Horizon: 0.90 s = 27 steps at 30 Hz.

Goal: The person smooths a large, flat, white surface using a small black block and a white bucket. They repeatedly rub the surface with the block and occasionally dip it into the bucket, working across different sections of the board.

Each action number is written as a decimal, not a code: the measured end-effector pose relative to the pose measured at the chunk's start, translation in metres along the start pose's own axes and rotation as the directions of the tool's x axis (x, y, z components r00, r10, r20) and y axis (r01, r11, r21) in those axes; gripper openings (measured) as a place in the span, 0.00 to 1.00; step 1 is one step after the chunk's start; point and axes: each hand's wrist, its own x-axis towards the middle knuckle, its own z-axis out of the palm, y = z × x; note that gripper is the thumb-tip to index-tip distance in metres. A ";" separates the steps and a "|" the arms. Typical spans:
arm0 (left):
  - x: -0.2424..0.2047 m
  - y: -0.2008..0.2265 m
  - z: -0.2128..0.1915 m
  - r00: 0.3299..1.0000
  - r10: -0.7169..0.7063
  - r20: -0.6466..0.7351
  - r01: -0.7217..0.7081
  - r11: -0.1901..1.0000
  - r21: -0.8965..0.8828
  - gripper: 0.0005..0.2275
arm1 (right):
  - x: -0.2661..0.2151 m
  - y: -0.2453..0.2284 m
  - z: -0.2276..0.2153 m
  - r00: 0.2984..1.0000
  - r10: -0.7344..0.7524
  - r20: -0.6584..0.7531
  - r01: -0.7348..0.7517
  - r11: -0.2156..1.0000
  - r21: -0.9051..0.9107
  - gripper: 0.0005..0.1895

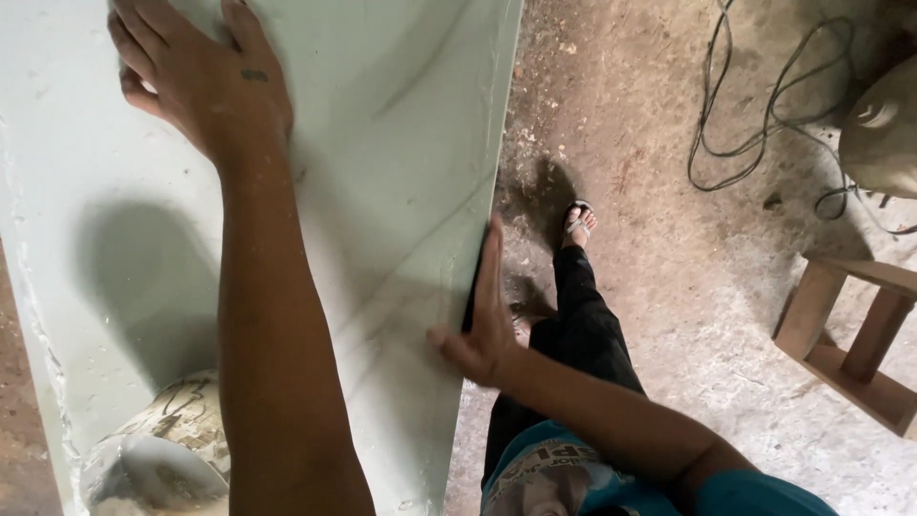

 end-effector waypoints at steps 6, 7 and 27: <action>0.000 -0.003 0.003 0.996 0.051 -0.073 -0.052 0.999 -0.007 0.22 | -0.088 -0.023 0.006 0.969 0.104 0.224 -0.130 0.986 0.104 0.53; 0.001 -0.003 0.004 0.997 0.040 -0.064 -0.040 0.999 0.008 0.25 | -0.075 -0.014 0.003 0.952 0.168 0.255 -0.192 0.979 0.070 0.57; -0.002 -0.004 0.005 0.992 0.067 -0.112 -0.068 0.998 -0.008 0.28 | -0.046 -0.007 0.003 0.985 -0.026 0.168 0.022 0.999 0.029 0.47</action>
